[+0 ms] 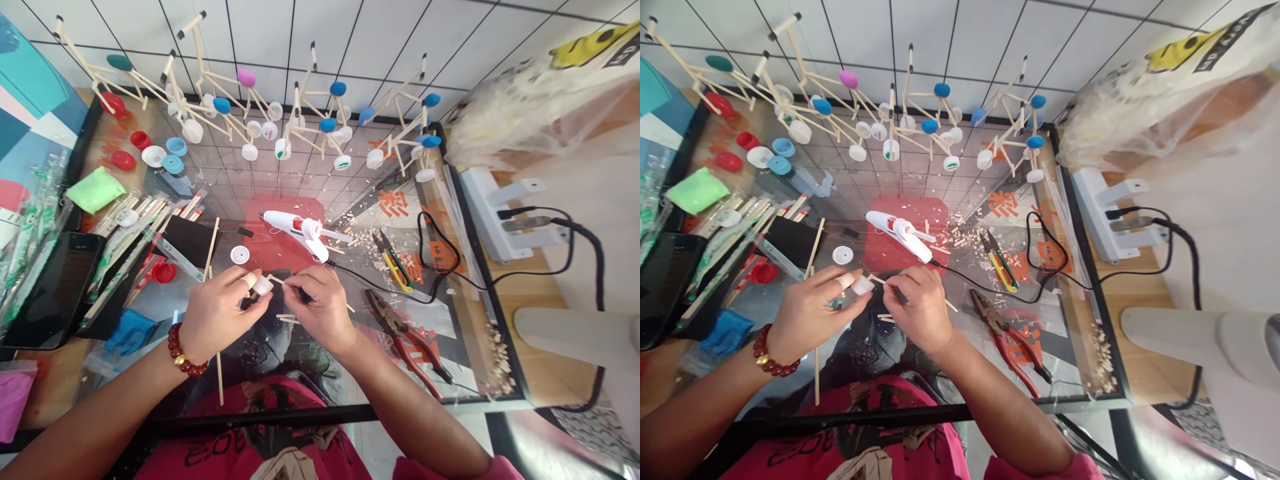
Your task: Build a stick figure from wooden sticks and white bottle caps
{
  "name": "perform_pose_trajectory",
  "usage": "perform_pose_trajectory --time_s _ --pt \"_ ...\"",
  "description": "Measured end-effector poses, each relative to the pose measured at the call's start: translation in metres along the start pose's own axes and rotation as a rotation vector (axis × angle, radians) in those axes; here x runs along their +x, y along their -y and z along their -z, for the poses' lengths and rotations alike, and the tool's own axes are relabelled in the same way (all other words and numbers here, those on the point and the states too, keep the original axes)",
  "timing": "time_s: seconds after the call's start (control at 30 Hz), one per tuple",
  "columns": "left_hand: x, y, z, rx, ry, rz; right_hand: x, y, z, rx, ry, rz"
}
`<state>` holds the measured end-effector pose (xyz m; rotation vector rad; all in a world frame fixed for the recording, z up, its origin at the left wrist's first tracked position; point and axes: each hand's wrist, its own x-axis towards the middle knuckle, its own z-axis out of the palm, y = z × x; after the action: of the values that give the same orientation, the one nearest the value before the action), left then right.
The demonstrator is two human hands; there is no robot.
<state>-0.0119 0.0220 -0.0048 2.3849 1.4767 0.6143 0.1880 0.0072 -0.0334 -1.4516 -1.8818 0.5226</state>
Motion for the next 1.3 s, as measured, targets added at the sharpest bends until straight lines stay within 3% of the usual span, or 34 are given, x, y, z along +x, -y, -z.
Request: perform_pose_trajectory --time_s 0.57,1.1,1.3 --pt "0.002 -0.003 0.001 0.115 -0.065 -0.114 0.0 -0.002 -0.004 0.024 -0.057 0.048" --pt "-0.003 -0.003 0.001 0.157 -0.005 -0.029 0.001 0.0 -0.003 -0.016 -0.016 0.051" --pt "-0.002 -0.001 0.013 0.099 0.002 0.042 0.0 0.002 0.002 -0.079 -0.03 0.043"
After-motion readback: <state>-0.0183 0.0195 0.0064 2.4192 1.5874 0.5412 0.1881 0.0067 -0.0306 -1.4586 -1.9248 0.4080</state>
